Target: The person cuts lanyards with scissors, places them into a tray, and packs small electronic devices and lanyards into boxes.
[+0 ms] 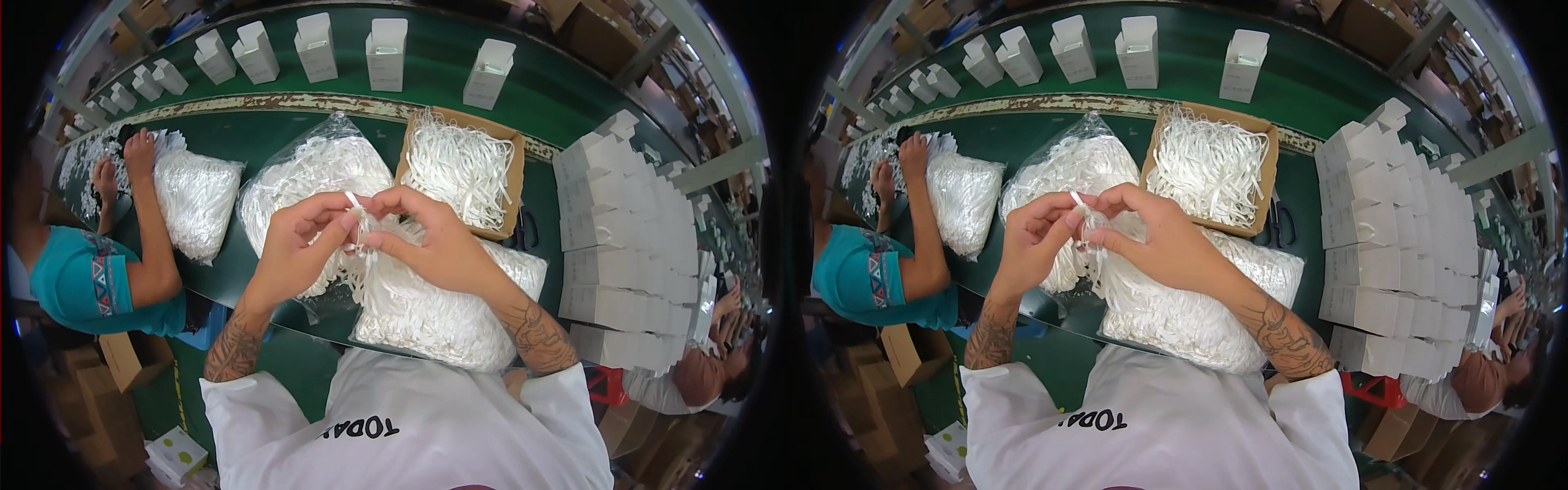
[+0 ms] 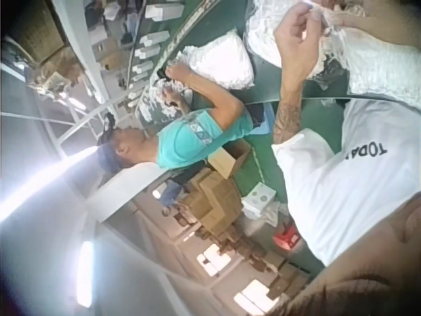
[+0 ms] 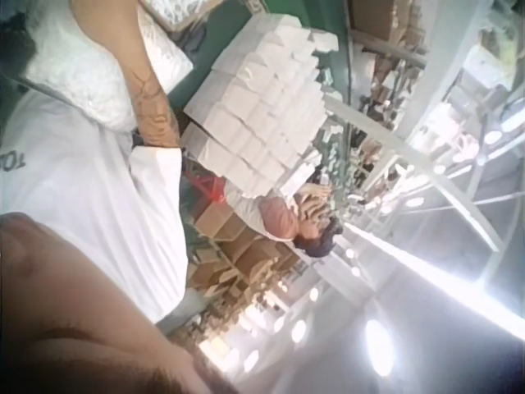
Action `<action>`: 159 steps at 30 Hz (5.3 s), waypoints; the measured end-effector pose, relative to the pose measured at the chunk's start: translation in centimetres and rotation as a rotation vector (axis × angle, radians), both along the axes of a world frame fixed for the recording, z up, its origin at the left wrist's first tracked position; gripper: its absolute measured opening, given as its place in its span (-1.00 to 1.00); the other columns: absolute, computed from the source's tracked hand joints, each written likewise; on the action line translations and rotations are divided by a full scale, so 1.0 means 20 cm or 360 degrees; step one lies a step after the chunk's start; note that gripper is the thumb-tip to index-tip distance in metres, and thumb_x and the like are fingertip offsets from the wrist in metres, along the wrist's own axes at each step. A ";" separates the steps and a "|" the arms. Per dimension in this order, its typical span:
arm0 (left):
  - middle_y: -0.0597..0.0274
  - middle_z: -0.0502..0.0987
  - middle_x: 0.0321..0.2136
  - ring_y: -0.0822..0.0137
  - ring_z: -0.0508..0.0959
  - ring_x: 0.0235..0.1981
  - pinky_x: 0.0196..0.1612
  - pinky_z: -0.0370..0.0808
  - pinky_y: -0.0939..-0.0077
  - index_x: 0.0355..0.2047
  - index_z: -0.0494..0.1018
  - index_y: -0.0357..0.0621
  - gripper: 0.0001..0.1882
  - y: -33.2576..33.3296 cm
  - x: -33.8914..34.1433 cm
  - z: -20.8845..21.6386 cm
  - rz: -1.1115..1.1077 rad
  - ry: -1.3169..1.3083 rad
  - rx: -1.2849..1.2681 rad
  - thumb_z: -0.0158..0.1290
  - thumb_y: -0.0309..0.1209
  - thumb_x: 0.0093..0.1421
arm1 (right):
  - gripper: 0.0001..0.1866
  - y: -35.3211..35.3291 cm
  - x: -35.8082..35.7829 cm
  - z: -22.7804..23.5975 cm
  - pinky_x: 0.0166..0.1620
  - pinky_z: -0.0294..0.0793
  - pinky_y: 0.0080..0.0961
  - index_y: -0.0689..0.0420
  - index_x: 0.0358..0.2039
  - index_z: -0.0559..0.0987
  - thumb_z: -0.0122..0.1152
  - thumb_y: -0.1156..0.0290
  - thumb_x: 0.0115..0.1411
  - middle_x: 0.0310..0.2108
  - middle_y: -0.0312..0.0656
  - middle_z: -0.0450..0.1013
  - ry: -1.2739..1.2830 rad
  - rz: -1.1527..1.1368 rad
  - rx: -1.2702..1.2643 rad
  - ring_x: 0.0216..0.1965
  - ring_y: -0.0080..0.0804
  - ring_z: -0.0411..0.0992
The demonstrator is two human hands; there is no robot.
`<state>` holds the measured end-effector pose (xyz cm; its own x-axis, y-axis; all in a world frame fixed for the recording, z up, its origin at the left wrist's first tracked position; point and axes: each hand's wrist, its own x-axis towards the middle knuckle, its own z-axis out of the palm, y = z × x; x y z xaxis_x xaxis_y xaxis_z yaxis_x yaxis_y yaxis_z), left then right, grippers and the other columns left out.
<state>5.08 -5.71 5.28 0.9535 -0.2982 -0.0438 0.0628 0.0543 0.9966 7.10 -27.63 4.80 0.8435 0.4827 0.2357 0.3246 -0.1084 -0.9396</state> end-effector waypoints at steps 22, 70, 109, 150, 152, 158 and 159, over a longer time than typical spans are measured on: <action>0.25 0.53 -0.19 0.46 0.48 -0.17 -0.01 0.44 0.49 -0.03 0.58 -0.36 -0.76 0.04 0.01 -0.07 0.0074 -0.0383 -0.0154 0.00 -0.49 0.43 | -0.91 0.11 0.01 0.01 -0.15 0.29 -0.43 0.11 -0.29 0.68 0.40 0.47 0.17 -0.42 -0.30 0.52 -0.0323 -0.0256 -0.0059 -0.39 -0.44 0.44; 0.26 0.64 -0.45 0.59 0.60 -0.46 -0.51 0.44 0.74 -0.10 0.56 -0.31 -0.78 0.06 0.01 0.07 0.0521 -0.0588 0.0137 0.19 -0.41 0.35 | -0.59 0.26 -0.10 0.01 0.10 0.46 -0.45 0.20 0.05 0.41 0.33 0.50 0.24 -0.10 -0.17 0.48 0.0117 -0.0049 0.0280 -0.04 -0.43 0.50; -0.04 0.60 -0.42 0.10 0.56 -0.42 -0.24 0.48 0.30 -0.18 0.57 -0.29 -0.74 -0.42 1.12 -0.08 -0.1039 -0.0967 0.1320 0.10 -0.32 0.30 | -0.69 -0.70 -0.08 -0.16 -0.02 0.59 -0.15 0.30 -0.23 0.54 0.38 0.39 0.09 -0.18 0.07 0.53 0.0321 -0.1289 -0.1706 -0.10 0.03 0.53; 0.15 0.55 -0.39 0.36 0.55 -0.51 -0.35 0.44 0.41 -0.04 0.27 -0.22 -0.73 -0.19 0.98 0.01 -0.0860 -0.0980 0.1305 0.07 -0.51 0.30 | -0.34 0.04 -0.04 -0.15 -0.14 0.54 -0.47 0.11 -0.25 0.51 0.07 -0.35 0.31 -0.37 -0.20 0.53 0.1721 -0.0258 0.1196 -0.34 -0.42 0.52; 0.15 0.55 -0.39 0.36 0.54 -0.50 -0.34 0.44 0.42 -0.04 0.27 -0.22 -0.72 -0.20 0.97 0.02 -0.0858 -0.0950 0.1293 0.07 -0.51 0.30 | -0.30 0.05 -0.01 -0.15 -0.20 0.56 -0.45 0.11 -0.32 0.52 0.16 -0.41 0.21 -0.42 -0.18 0.52 0.1656 -0.0291 0.1150 -0.38 -0.40 0.53; 0.09 0.58 -0.37 0.14 0.62 -0.39 -0.27 0.49 0.31 -0.01 0.27 -0.17 -0.73 -0.18 0.94 0.02 -0.0931 -0.0980 0.1199 0.02 -0.55 0.31 | -0.26 0.05 0.10 -0.16 -0.17 0.58 -0.39 0.17 -0.29 0.51 0.21 -0.40 0.18 -0.38 -0.13 0.51 0.1610 -0.0330 0.1106 -0.35 -0.35 0.53; 0.09 0.59 -0.37 0.14 0.63 -0.37 -0.26 0.49 0.32 -0.01 0.26 -0.17 -0.73 -0.16 0.94 0.01 -0.0911 -0.0985 0.1163 0.01 -0.56 0.31 | -0.28 0.05 0.12 -0.15 -0.17 0.56 -0.42 0.15 -0.31 0.51 0.20 -0.40 0.20 -0.39 -0.16 0.52 0.1610 -0.0348 0.1064 -0.34 -0.38 0.53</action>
<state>23.88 -8.99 5.45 0.6017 -0.7973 0.0471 -0.6277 -0.4356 0.6452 9.56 -26.56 1.72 0.8379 0.3439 -0.4239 -0.5458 0.5300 -0.6490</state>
